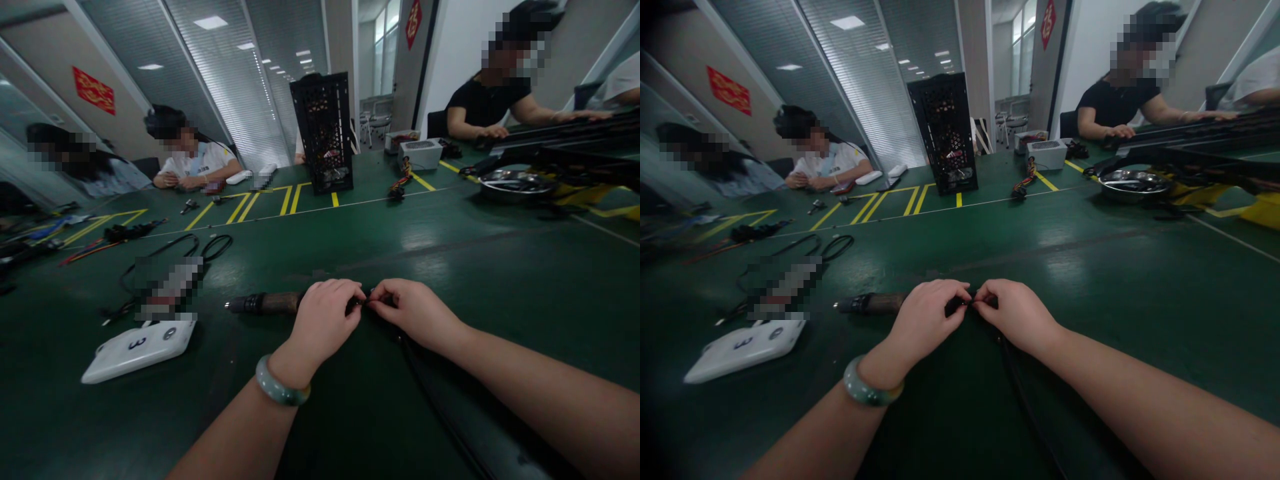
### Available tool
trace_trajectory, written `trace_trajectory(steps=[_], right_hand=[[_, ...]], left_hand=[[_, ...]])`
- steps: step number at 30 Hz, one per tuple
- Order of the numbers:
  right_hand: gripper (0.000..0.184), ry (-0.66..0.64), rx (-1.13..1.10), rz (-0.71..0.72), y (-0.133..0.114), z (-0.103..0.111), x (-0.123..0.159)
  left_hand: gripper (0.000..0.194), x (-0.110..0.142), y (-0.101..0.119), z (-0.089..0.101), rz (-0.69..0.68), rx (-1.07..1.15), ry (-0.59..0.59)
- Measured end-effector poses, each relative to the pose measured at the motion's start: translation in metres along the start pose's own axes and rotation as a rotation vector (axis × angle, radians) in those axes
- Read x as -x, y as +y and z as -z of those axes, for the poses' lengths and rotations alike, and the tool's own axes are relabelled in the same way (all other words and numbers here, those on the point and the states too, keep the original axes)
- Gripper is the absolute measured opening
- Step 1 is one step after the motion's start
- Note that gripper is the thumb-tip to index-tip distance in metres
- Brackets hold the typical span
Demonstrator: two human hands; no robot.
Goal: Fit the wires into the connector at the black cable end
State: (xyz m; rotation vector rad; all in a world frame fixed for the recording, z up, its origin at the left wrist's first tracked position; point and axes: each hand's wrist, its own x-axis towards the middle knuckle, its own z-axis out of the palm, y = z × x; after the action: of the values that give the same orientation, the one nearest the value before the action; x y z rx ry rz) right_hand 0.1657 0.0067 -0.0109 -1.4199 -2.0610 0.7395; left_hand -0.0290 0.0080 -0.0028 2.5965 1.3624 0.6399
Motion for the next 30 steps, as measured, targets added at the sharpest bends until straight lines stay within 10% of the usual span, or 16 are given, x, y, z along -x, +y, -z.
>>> trace_trajectory(steps=[30], right_hand=[[0.008, -0.002, 0.019, 0.004, -0.0002, 0.0002, -0.0001]], left_hand=[[0.009, 0.0001, 0.0011, 0.0038, -0.036, -0.044, -0.001]])
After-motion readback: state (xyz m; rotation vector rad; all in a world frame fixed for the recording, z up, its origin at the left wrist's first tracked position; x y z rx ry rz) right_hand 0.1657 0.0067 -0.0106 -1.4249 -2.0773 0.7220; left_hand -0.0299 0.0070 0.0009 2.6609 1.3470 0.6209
